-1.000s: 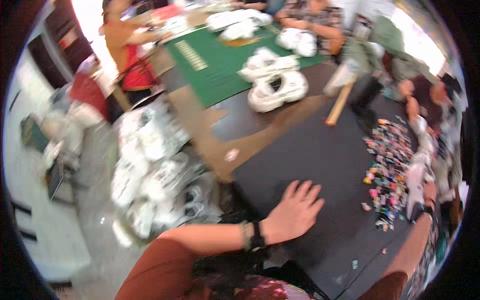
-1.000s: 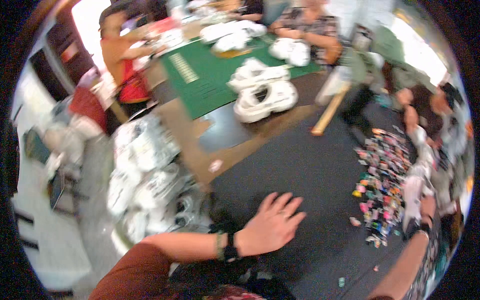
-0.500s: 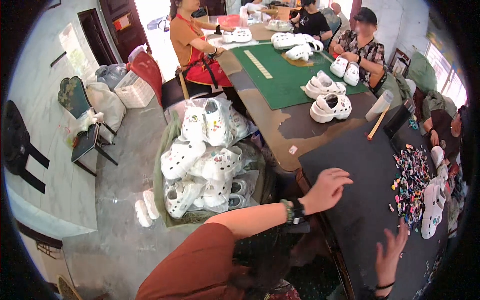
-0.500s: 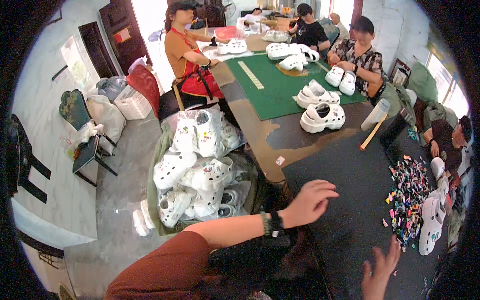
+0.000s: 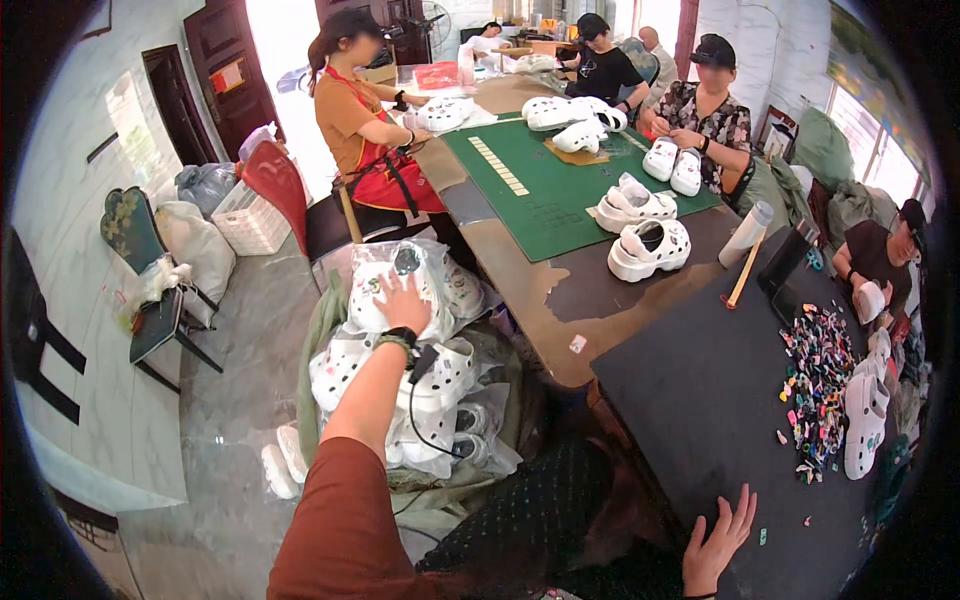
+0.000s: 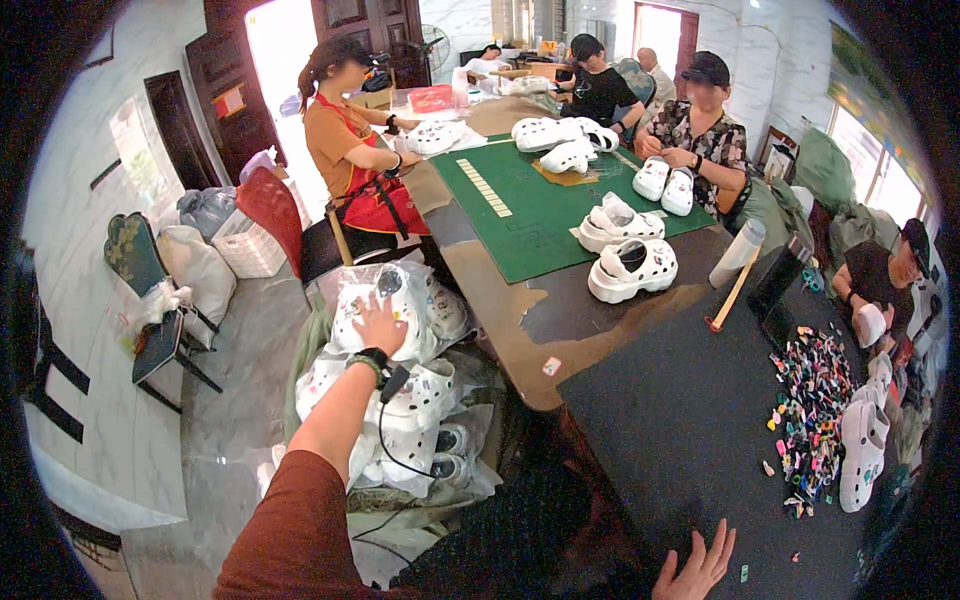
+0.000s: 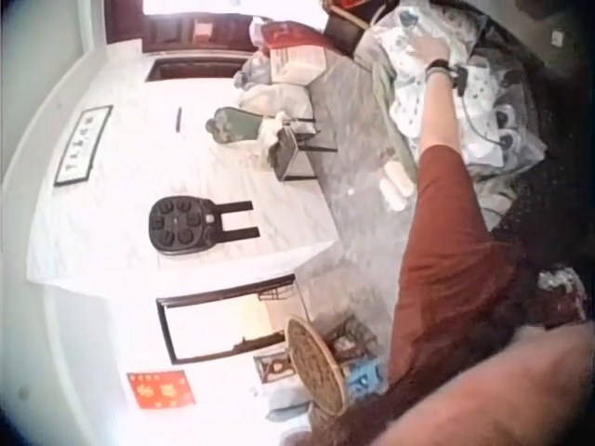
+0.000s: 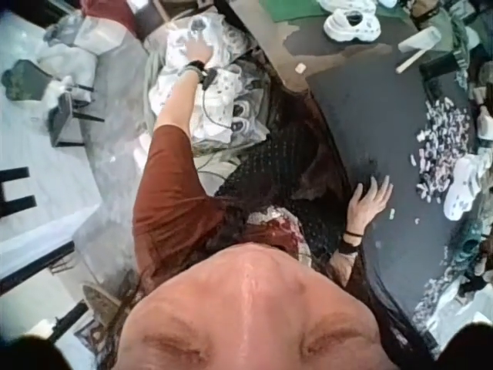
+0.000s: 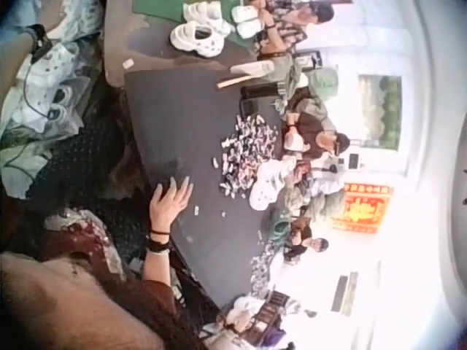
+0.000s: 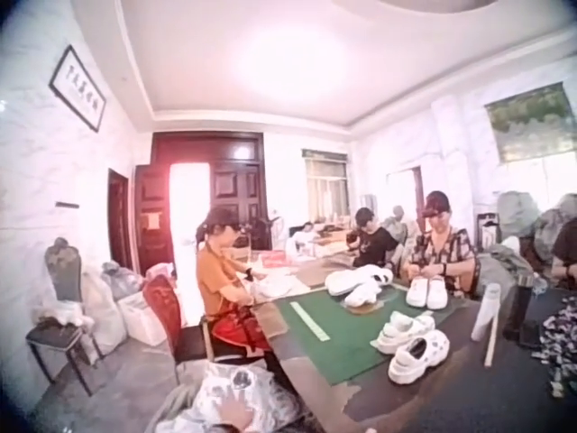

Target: Decorating white clog-style shoes with colorful charms.

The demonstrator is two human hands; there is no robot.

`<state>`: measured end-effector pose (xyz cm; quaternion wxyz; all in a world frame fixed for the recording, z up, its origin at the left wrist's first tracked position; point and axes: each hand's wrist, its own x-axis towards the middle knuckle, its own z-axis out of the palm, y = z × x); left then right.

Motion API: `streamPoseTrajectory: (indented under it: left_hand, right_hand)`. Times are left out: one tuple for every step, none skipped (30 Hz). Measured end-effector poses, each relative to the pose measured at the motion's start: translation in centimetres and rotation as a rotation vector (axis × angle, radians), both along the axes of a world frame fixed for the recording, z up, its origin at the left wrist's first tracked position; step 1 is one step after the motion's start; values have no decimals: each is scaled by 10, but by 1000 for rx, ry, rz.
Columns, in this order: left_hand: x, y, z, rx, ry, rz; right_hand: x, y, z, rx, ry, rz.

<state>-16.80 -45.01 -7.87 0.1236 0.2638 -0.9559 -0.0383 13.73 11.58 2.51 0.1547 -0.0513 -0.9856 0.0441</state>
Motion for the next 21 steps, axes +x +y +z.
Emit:
streamPoseTrajectory:
  left_hand:
    - [-7, -9, 0, -35, -7, 15]
    - [-14, -19, 0, -36, -8, 9]
    - [-22, -27, 2, -37, -9, -1]
    - [-29, -34, 3, -21, -24, -12]
    - [-37, -41, 5, 0, -86, -20]
    - [-42, -45, 6, -31, -106, -7]
    - [-44, -65, 2, -62, -92, 1]
    - [-49, -77, 6, -54, -136, -27]
    - [-53, -83, 5, -29, -197, 11]
    - [-55, -81, 10, 36, -222, 29]
    - [-59, -71, 17, 48, -270, 43]
    - [-60, -68, 21, 37, -351, 12]
    - [-61, -67, 22, 24, -432, -15]
    - [-60, -69, 18, 20, -459, -22]
    - [-59, -75, 13, 18, -485, -20]
    - [-63, -81, 10, -9, -487, -7]
    - [-62, -69, 2, -176, -375, -74]
    - [-62, -69, 1, -162, -354, -127]
    - [-64, -71, -3, -147, -333, -176]
    - [-61, -81, -13, -192, -249, -222]
    - [-56, -58, -10, -161, -129, -226]
  right_hand:
    - [2, 0, 2, -22, -18, -24]
    - [3, 0, 4, -45, -34, -48]
    - [2, 0, 4, -48, -29, -70]
    - [2, 1, 4, -52, -50, -67]
    - [3, 2, 4, -55, -72, -73]
    - [3, 0, 4, -57, -68, -109]
    - [-1, -3, 7, -78, -68, -60]
    - [-4, -5, 10, -92, -70, -19]
    - [-5, -4, 10, -96, -68, -49]
    - [-5, -4, 11, -89, -68, -32]
    - [-4, -4, 11, -81, -70, -17]
    - [-5, -5, 12, -87, -68, -39]
    - [-6, -5, 13, -82, -70, -41]
    - [-6, -6, 13, -79, -69, -35]
    - [-6, -6, 12, -88, -64, -33]
    - [-7, -7, 12, -82, -68, -35]
    - [-6, -6, 13, -67, -75, -44]
    - [-11, -8, 26, 31, 21, 21]
    - [-11, -8, 25, 26, 26, 40]
    - [-10, -8, 23, 13, 19, 42]
    - [-8, -6, 21, 14, 6, 18]
